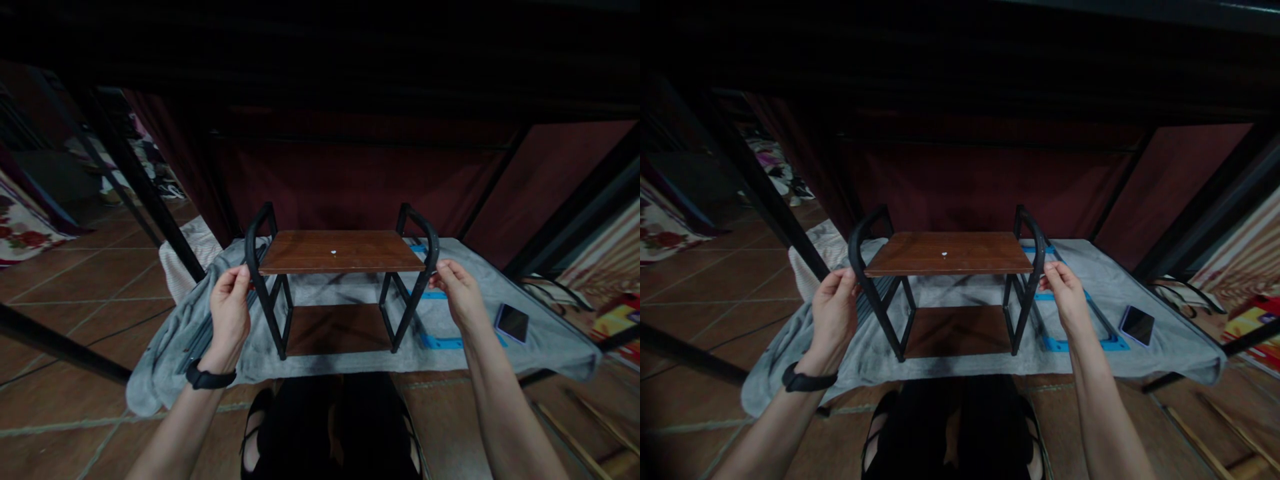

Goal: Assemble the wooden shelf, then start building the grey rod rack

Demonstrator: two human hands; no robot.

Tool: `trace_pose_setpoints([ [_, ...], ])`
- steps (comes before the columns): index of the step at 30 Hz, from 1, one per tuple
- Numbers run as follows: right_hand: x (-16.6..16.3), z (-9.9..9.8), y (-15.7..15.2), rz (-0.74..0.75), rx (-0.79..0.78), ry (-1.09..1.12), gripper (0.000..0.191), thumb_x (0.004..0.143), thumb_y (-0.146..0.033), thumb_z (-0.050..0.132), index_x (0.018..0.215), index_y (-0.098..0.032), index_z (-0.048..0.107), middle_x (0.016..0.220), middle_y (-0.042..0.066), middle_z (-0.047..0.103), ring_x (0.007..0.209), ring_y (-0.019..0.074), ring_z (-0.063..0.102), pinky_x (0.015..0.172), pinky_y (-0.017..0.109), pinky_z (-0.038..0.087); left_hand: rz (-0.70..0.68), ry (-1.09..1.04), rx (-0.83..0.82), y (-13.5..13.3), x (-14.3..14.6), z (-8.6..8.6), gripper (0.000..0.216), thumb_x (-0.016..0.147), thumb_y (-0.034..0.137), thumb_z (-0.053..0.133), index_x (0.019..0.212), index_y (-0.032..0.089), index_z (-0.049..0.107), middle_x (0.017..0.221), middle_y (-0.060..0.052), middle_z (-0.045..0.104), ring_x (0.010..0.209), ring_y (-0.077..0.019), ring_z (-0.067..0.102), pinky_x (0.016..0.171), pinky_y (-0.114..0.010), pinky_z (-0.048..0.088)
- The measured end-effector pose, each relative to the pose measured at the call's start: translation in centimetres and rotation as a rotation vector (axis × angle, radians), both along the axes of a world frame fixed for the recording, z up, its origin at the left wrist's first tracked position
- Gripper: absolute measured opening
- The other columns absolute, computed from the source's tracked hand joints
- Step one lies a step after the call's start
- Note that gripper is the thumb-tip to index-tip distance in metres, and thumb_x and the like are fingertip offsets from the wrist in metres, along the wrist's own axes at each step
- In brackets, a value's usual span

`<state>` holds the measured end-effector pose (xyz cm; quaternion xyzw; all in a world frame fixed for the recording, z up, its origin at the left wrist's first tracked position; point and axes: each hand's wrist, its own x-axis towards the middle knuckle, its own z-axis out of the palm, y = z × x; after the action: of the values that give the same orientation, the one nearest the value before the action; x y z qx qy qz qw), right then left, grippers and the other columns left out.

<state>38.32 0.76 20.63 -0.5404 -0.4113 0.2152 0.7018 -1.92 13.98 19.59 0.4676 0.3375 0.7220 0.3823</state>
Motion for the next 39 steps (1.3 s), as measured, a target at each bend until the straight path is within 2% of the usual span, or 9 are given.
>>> trace_pose_setpoints([
  [8, 0.1, -0.6, -1.0, -0.008, -0.029, -0.072, 0.031, 0.078, -0.053, 0.073, 0.092, -0.026, 0.069, 0.072, -0.002, 0.061, 0.063, 0.0146, 0.056, 0.061, 0.029, 0.05, -0.013, 0.005, 0.009, -0.1, -0.1, 0.3, 0.023, 0.079, 0.042, 0.076, 0.085, 0.02, 0.07, 0.078, 0.001, 0.062, 0.069, -0.0099, 0.053, 0.068, -0.023, 0.042],
  [22, 0.2, 0.1, -0.2, -0.003, -0.006, -0.059, 0.03, 0.079, -0.054, 0.073, 0.081, -0.024, 0.066, 0.068, -0.003, 0.06, 0.06, 0.0125, 0.054, 0.059, 0.026, 0.048, -0.017, 0.018, 0.012, 0.1, -0.3, 0.1, 0.022, 0.079, 0.04, 0.077, 0.086, 0.019, 0.072, 0.076, 0.002, 0.062, 0.066, -0.0091, 0.051, 0.066, -0.022, 0.041],
  [28, 0.0, -0.2, -0.7, -0.022, -0.002, -0.036, 0.031, 0.077, -0.054, 0.074, 0.087, -0.025, 0.068, 0.072, -0.002, 0.061, 0.062, 0.013, 0.056, 0.059, 0.027, 0.049, -0.028, -0.008, -0.006, 0.1, -0.3, 0.2, 0.023, 0.079, 0.041, 0.076, 0.086, 0.02, 0.072, 0.079, 0.001, 0.064, 0.068, -0.0095, 0.053, 0.066, -0.022, 0.041],
  [32, -0.2, -0.3, -1.2, -0.018, -0.022, -0.071, 0.029, 0.078, -0.052, 0.074, 0.087, -0.025, 0.069, 0.068, -0.002, 0.06, 0.062, 0.0135, 0.055, 0.06, 0.028, 0.049, -0.036, -0.003, 0.004, 0.2, -0.4, 0.2, 0.022, 0.078, 0.039, 0.078, 0.085, 0.02, 0.072, 0.077, 0.002, 0.064, 0.066, -0.0094, 0.052, 0.066, -0.022, 0.041],
  [39, 0.1, -0.4, -0.7, -0.03, -0.023, -0.093, 0.032, 0.078, -0.055, 0.072, 0.087, -0.025, 0.068, 0.068, -0.002, 0.06, 0.061, 0.0145, 0.056, 0.061, 0.029, 0.049, -0.027, -0.006, -0.005, 0.2, -0.4, 0.3, 0.024, 0.075, 0.04, 0.08, 0.085, 0.019, 0.072, 0.076, 0.002, 0.064, 0.065, -0.0093, 0.052, 0.065, -0.023, 0.041],
])
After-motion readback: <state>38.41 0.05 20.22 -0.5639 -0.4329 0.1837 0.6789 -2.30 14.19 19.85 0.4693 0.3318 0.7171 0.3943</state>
